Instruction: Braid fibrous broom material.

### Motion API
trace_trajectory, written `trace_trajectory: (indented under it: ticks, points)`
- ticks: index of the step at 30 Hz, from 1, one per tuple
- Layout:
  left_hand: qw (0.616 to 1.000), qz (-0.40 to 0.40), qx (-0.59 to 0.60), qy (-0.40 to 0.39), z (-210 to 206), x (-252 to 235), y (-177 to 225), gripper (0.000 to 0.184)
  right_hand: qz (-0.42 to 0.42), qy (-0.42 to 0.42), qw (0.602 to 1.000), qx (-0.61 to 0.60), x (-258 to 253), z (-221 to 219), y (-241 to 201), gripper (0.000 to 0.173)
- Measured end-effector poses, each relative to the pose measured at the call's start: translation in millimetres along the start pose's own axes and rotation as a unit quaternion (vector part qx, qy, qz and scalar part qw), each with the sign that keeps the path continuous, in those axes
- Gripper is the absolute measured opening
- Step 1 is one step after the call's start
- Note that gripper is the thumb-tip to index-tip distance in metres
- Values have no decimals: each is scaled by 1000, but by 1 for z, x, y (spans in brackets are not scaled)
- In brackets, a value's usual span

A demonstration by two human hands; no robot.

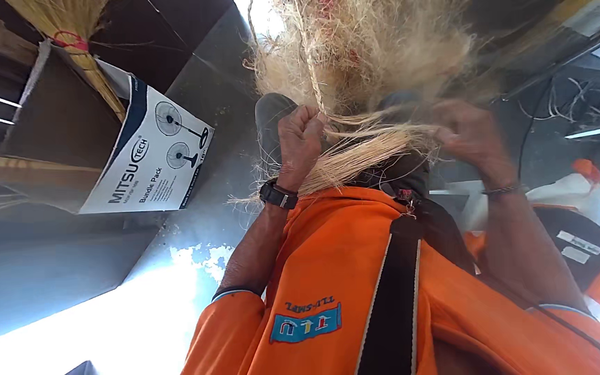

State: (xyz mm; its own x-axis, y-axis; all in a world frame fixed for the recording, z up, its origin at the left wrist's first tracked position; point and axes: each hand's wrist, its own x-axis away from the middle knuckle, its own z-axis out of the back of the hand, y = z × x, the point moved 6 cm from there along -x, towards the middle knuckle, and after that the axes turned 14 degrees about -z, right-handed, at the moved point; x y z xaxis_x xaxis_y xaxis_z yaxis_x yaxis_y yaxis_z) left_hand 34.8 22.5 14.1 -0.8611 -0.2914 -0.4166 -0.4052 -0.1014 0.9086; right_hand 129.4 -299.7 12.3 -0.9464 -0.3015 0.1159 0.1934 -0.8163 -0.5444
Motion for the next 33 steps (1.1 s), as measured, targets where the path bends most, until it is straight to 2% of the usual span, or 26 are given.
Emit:
trace_trajectory:
  ticks: [4, 6, 8, 11, 14, 16, 18, 20, 24, 28, 30, 33]
  points:
    - [999, -17, -42, 0, 3, 2, 5, 11, -208, 85, 974, 1, 20, 51, 100, 38]
    - [997, -25, -73, -6, 1, 3, 7, 11, -236, 145, 960, 29, 28, 76, 103, 40]
    - [995, -21, -92, -20, -3, 3, 6, 11, -207, 160, 964, 38, 25, 89, 67, 42]
    - [995, -28, -92, -32, -10, 3, 3, 11, -74, 116, 990, -31, 3, 70, -29, 37]
    - [995, -27, -89, -38, -16, 0, 3, 11, 36, -30, 991, -122, -15, 7, -119, 31]
    - [993, -29, -102, -44, -17, -1, 3, 11, 70, -155, 968, -183, -24, -38, -155, 26]
    - [991, -39, -116, -49, -16, -2, 1, 11, 53, -238, 940, -238, -33, -71, -169, 20]
    - [988, -39, -139, -61, -12, -1, -4, 11, 34, -257, 922, -289, -38, -83, -170, 19]
    - [969, -40, -221, -103, -9, 3, 0, 16, 46, -200, 914, -350, -41, -89, -161, 15]
    - [961, -55, -256, -85, -3, 16, 16, 22, 95, -122, 936, -315, -38, -86, -160, 17]
    - [957, -63, -273, -80, -7, 26, 28, 24, 81, -117, 931, -336, -34, -88, -160, 16]
    - [941, -91, -305, -113, -24, 48, 38, 22, 27, -139, 908, -394, -28, -95, -159, 13]
